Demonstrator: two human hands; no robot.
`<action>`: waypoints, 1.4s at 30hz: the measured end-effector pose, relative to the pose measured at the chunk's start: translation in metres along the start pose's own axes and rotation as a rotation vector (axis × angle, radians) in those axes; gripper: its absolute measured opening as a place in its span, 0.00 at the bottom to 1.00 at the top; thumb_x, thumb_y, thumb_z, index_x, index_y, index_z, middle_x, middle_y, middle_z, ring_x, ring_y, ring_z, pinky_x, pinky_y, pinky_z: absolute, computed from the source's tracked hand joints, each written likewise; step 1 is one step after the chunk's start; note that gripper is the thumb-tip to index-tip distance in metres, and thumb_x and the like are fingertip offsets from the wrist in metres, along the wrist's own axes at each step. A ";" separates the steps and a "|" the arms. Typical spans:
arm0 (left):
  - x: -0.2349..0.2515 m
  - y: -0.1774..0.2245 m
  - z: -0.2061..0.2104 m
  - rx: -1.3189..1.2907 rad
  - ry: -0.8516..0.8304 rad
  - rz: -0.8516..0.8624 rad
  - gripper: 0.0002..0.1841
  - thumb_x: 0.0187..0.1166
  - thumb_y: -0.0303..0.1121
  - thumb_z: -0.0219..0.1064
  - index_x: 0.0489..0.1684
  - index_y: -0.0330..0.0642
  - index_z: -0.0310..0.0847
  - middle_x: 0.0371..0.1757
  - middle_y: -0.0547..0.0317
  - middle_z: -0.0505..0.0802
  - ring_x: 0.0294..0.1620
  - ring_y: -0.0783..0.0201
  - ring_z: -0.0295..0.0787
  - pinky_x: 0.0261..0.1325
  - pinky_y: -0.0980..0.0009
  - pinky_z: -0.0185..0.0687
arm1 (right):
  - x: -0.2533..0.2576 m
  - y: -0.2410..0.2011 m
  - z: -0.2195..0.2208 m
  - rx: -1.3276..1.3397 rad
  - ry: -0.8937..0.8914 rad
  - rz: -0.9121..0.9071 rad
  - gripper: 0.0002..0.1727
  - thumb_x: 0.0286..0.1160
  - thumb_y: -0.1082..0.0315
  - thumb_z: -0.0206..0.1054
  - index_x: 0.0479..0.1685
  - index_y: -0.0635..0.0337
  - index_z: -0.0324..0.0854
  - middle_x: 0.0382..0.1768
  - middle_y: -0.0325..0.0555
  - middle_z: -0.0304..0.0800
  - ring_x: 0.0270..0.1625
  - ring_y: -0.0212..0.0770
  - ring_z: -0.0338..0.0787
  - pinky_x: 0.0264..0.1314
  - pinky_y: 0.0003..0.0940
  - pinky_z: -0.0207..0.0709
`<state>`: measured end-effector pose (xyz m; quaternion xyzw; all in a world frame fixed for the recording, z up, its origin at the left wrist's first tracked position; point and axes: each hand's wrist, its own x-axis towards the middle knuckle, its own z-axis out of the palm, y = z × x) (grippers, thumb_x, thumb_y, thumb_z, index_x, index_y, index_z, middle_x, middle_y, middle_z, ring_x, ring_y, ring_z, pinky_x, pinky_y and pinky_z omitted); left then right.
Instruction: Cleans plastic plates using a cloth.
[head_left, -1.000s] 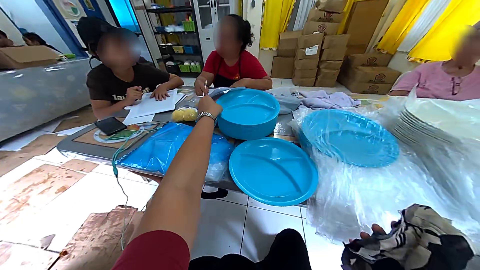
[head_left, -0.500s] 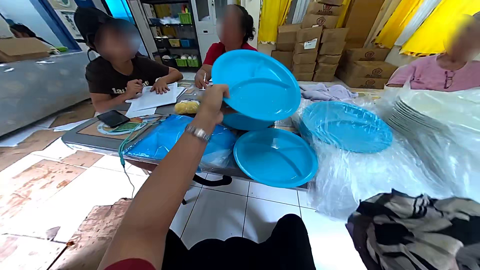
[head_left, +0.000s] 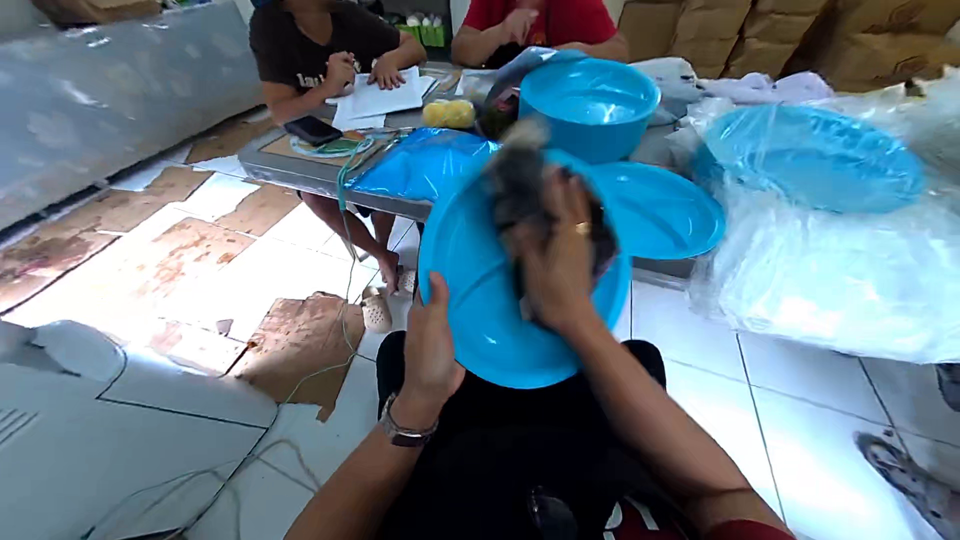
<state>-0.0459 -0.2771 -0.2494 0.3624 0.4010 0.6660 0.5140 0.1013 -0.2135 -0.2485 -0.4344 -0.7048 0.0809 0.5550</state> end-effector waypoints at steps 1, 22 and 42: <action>0.004 -0.004 -0.004 0.040 0.014 0.036 0.23 0.96 0.44 0.39 0.74 0.42 0.71 0.52 0.57 0.93 0.52 0.66 0.93 0.56 0.65 0.92 | -0.004 -0.003 0.021 -0.113 -0.099 -0.085 0.38 0.85 0.57 0.59 0.91 0.67 0.55 0.91 0.61 0.57 0.94 0.59 0.54 0.93 0.65 0.45; 0.028 0.002 -0.007 0.041 0.159 0.238 0.19 0.95 0.41 0.45 0.68 0.39 0.74 0.46 0.62 0.94 0.46 0.70 0.95 0.50 0.70 0.95 | 0.024 0.042 0.015 -0.142 0.092 -0.137 0.18 0.80 0.63 0.60 0.57 0.69 0.85 0.67 0.62 0.82 0.71 0.60 0.79 0.73 0.57 0.70; 0.037 0.014 -0.007 0.128 0.010 0.313 0.19 0.92 0.51 0.50 0.63 0.50 0.79 0.47 0.69 0.93 0.50 0.74 0.93 0.54 0.70 0.92 | 0.033 0.046 0.024 -0.202 0.106 -0.637 0.14 0.66 0.78 0.65 0.52 0.65 0.84 0.62 0.57 0.86 0.77 0.62 0.77 0.88 0.60 0.57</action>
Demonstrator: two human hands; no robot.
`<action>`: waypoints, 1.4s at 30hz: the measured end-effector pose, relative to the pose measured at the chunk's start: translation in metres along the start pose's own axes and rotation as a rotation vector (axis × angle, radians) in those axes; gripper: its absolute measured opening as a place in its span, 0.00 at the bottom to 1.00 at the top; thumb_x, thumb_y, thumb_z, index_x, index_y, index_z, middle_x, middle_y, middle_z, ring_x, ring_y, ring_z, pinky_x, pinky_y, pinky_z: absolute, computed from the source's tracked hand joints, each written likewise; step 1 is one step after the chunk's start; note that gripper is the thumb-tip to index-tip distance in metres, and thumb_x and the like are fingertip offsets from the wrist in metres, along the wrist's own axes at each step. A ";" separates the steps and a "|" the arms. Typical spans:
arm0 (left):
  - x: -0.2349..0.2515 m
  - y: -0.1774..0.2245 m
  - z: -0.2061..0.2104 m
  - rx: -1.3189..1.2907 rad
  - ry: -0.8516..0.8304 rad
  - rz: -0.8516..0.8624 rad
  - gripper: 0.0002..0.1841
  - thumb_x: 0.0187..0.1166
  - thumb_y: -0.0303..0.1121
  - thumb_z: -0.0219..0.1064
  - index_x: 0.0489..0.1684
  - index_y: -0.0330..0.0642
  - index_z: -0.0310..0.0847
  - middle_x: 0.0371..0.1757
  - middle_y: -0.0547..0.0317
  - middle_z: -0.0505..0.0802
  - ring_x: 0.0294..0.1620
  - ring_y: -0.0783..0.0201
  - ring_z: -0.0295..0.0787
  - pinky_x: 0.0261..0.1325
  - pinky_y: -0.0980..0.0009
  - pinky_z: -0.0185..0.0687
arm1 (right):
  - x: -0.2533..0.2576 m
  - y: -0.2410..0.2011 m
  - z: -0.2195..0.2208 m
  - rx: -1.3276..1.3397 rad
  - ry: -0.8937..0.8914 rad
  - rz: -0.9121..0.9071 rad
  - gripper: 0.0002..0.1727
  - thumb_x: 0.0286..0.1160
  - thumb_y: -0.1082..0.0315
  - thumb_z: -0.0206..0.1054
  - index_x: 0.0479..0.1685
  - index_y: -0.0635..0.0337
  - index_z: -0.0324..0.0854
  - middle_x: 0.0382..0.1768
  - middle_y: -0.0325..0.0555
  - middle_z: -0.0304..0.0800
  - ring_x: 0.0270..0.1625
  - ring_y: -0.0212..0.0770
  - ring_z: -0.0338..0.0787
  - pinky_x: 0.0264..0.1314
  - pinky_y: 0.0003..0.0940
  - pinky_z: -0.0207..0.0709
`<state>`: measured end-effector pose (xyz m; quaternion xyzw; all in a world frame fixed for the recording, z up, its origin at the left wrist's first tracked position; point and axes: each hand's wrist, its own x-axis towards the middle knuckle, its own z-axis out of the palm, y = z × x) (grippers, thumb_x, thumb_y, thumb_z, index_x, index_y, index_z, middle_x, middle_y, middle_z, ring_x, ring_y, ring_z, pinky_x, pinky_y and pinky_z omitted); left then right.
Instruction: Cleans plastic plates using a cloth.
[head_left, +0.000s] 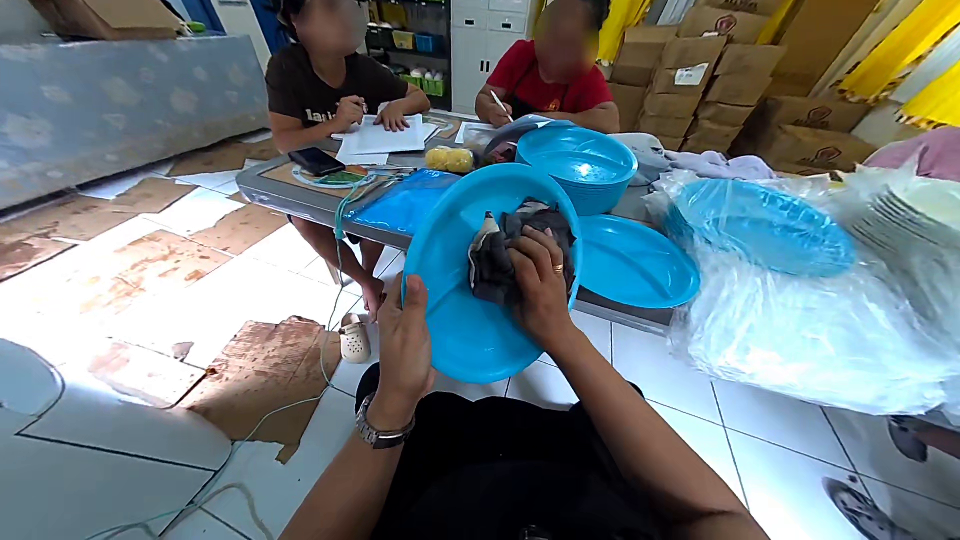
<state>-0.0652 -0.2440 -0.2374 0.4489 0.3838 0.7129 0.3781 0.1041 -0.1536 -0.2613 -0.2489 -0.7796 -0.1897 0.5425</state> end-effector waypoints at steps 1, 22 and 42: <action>0.001 -0.001 0.002 -0.022 -0.030 -0.005 0.20 0.92 0.52 0.48 0.64 0.51 0.79 0.50 0.69 0.93 0.53 0.73 0.92 0.57 0.69 0.91 | -0.001 -0.011 0.004 0.060 -0.004 0.014 0.15 0.65 0.80 0.65 0.52 0.66 0.85 0.63 0.59 0.87 0.78 0.63 0.77 0.87 0.62 0.59; 0.008 0.014 0.006 -0.230 0.037 0.179 0.23 0.92 0.55 0.47 0.71 0.53 0.74 0.60 0.65 0.91 0.64 0.67 0.89 0.68 0.61 0.87 | -0.059 -0.065 -0.019 0.187 -0.244 0.260 0.16 0.71 0.69 0.64 0.52 0.68 0.90 0.58 0.61 0.89 0.63 0.57 0.87 0.68 0.53 0.79; -0.007 0.004 0.001 -0.275 -0.038 0.080 0.25 0.92 0.56 0.42 0.73 0.55 0.75 0.61 0.66 0.92 0.63 0.68 0.90 0.65 0.62 0.89 | -0.012 0.009 -0.067 -0.196 0.169 0.310 0.15 0.77 0.69 0.65 0.56 0.71 0.85 0.58 0.62 0.83 0.63 0.53 0.83 0.68 0.42 0.76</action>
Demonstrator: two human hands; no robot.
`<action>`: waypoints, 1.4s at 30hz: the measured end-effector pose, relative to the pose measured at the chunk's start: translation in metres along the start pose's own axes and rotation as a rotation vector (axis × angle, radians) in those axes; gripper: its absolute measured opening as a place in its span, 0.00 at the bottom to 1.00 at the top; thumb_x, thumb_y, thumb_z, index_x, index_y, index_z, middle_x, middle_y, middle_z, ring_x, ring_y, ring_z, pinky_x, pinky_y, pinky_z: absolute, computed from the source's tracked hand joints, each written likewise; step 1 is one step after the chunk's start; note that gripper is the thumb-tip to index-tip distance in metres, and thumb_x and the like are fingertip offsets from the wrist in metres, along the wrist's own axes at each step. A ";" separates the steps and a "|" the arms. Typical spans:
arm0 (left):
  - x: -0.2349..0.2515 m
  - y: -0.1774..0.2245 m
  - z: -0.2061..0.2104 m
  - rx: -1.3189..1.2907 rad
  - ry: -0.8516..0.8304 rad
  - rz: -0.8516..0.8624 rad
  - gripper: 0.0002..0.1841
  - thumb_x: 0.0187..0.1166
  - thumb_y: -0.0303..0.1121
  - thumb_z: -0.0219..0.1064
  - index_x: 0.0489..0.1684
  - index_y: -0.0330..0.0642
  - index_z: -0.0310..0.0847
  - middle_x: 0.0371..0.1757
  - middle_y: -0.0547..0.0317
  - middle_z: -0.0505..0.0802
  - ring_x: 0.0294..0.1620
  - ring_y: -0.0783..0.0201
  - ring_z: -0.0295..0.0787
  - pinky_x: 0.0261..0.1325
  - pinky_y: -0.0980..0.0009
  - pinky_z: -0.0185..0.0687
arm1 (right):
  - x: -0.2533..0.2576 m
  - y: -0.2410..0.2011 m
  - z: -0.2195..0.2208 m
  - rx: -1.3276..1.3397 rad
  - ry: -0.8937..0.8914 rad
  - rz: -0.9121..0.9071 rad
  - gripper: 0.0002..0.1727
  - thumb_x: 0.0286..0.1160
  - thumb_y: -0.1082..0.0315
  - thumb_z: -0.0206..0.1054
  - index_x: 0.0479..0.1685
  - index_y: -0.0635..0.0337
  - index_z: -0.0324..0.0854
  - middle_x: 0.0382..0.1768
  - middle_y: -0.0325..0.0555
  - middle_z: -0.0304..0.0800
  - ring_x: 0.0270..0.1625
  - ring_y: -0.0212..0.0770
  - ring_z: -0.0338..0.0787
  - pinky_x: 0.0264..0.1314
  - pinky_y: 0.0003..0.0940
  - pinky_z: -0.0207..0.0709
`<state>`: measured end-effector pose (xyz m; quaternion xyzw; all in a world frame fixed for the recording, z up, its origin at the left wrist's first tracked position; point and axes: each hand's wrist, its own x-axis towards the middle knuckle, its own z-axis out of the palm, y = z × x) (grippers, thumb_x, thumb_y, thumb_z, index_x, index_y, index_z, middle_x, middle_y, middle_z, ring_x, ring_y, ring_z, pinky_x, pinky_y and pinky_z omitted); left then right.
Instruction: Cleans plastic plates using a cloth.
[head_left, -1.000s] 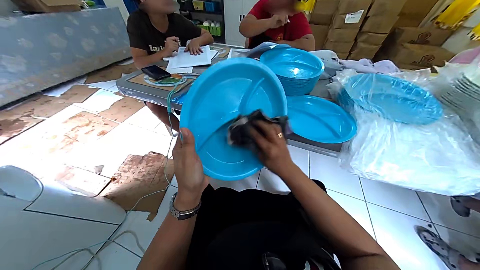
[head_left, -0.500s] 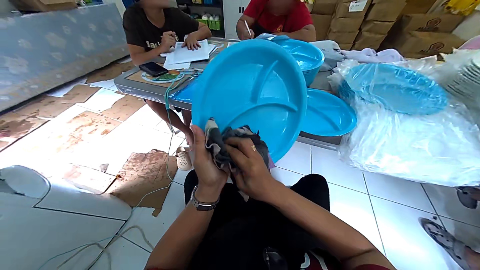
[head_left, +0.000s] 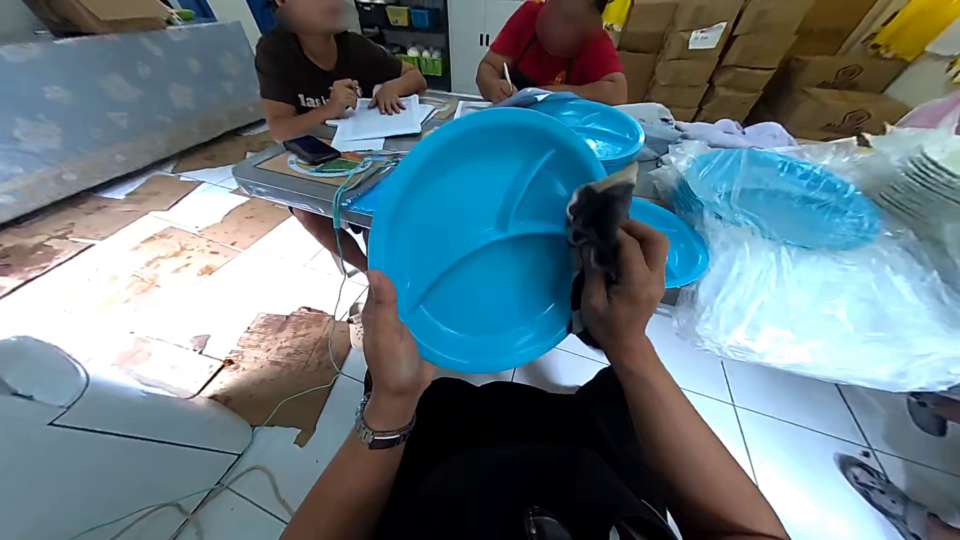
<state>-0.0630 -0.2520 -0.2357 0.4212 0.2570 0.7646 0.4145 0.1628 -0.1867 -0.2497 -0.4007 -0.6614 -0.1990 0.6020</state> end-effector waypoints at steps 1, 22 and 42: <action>-0.002 0.000 0.002 0.005 -0.012 0.008 0.24 0.91 0.56 0.45 0.71 0.56 0.76 0.60 0.66 0.92 0.62 0.68 0.90 0.64 0.63 0.89 | 0.007 -0.002 0.001 -0.001 -0.007 0.008 0.16 0.79 0.68 0.65 0.57 0.70 0.86 0.59 0.62 0.84 0.64 0.54 0.82 0.70 0.45 0.73; 0.001 -0.015 0.010 0.185 -0.080 0.068 0.21 0.93 0.54 0.41 0.46 0.65 0.83 0.40 0.82 0.93 0.45 0.82 0.90 0.50 0.77 0.88 | -0.013 -0.087 0.033 0.366 -0.173 -0.260 0.15 0.65 0.80 0.63 0.51 0.63 0.85 0.52 0.54 0.86 0.59 0.49 0.85 0.66 0.40 0.78; -0.012 -0.016 0.004 0.469 -0.046 0.162 0.12 0.92 0.38 0.54 0.54 0.46 0.83 0.37 0.80 0.93 0.38 0.82 0.92 0.44 0.79 0.92 | 0.049 -0.030 0.005 -0.232 -0.270 -0.081 0.13 0.68 0.82 0.65 0.48 0.66 0.89 0.49 0.59 0.85 0.51 0.62 0.85 0.44 0.54 0.78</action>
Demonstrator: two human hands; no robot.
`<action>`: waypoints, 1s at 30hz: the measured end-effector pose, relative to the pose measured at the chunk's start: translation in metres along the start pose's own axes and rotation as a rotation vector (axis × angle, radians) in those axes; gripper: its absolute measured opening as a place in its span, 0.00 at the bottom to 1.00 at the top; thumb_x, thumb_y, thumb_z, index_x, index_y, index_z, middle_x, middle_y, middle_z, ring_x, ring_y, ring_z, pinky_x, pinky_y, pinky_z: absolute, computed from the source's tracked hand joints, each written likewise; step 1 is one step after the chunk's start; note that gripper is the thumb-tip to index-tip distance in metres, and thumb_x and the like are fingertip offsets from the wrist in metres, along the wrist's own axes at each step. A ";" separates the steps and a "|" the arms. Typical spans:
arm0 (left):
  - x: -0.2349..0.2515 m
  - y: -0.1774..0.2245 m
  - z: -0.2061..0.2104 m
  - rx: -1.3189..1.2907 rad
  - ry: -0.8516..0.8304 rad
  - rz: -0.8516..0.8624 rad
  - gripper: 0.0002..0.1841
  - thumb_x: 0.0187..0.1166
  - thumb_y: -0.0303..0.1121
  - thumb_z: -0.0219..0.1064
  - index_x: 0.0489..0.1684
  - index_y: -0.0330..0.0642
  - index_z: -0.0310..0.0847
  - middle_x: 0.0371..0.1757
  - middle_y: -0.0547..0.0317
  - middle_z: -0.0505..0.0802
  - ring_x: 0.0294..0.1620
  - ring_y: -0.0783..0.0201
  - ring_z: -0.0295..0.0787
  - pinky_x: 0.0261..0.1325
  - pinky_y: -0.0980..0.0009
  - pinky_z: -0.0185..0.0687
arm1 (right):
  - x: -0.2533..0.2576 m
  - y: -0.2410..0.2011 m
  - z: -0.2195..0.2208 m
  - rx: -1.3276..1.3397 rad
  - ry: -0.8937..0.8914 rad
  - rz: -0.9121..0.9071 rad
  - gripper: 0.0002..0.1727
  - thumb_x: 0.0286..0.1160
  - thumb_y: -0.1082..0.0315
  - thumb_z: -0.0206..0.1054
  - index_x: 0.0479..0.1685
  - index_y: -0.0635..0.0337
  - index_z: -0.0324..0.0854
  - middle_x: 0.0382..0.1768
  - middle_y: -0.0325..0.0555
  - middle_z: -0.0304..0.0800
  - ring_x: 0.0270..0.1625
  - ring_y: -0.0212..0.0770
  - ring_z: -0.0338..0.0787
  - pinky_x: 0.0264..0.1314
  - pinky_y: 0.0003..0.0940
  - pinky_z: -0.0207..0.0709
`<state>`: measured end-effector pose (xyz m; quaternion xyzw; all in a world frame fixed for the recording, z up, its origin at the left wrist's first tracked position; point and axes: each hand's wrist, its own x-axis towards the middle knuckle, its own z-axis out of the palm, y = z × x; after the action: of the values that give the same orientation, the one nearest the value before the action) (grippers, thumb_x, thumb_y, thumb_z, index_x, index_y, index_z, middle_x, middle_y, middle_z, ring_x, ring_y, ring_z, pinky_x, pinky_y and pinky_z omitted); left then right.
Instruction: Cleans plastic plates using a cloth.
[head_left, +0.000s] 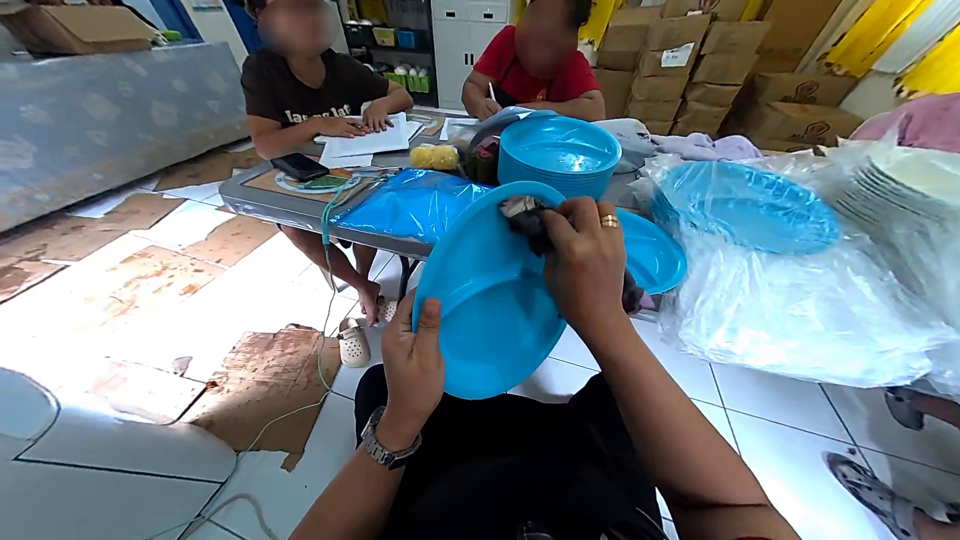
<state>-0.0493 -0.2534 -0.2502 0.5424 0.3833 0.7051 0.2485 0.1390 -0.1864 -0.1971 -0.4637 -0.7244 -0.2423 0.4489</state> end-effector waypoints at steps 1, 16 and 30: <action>-0.001 -0.001 0.002 -0.020 0.008 -0.021 0.12 0.92 0.38 0.53 0.54 0.46 0.82 0.36 0.79 0.93 0.37 0.81 0.92 0.43 0.79 0.92 | -0.005 -0.004 -0.002 0.059 -0.024 -0.001 0.12 0.66 0.82 0.66 0.47 0.67 0.90 0.48 0.60 0.86 0.50 0.62 0.86 0.44 0.54 0.79; 0.010 -0.014 -0.003 -0.284 -0.032 -0.183 0.30 0.95 0.51 0.29 0.82 0.41 0.60 0.66 0.70 0.86 0.69 0.78 0.81 0.74 0.73 0.78 | -0.020 -0.046 -0.035 0.722 0.369 0.143 0.19 0.66 0.77 0.66 0.58 0.69 0.87 0.53 0.56 0.87 0.57 0.45 0.86 0.60 0.36 0.84; -0.005 0.021 0.013 -0.152 0.109 -0.151 0.18 0.91 0.39 0.52 0.59 0.31 0.76 0.42 0.71 0.93 0.45 0.80 0.92 0.51 0.77 0.92 | -0.029 -0.019 0.027 0.323 0.129 -0.230 0.23 0.92 0.60 0.47 0.76 0.53 0.80 0.82 0.46 0.78 0.89 0.53 0.67 0.90 0.59 0.54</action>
<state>-0.0343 -0.2655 -0.2344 0.4522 0.3815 0.7399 0.3202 0.1156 -0.1878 -0.2343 -0.2834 -0.7718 -0.2021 0.5321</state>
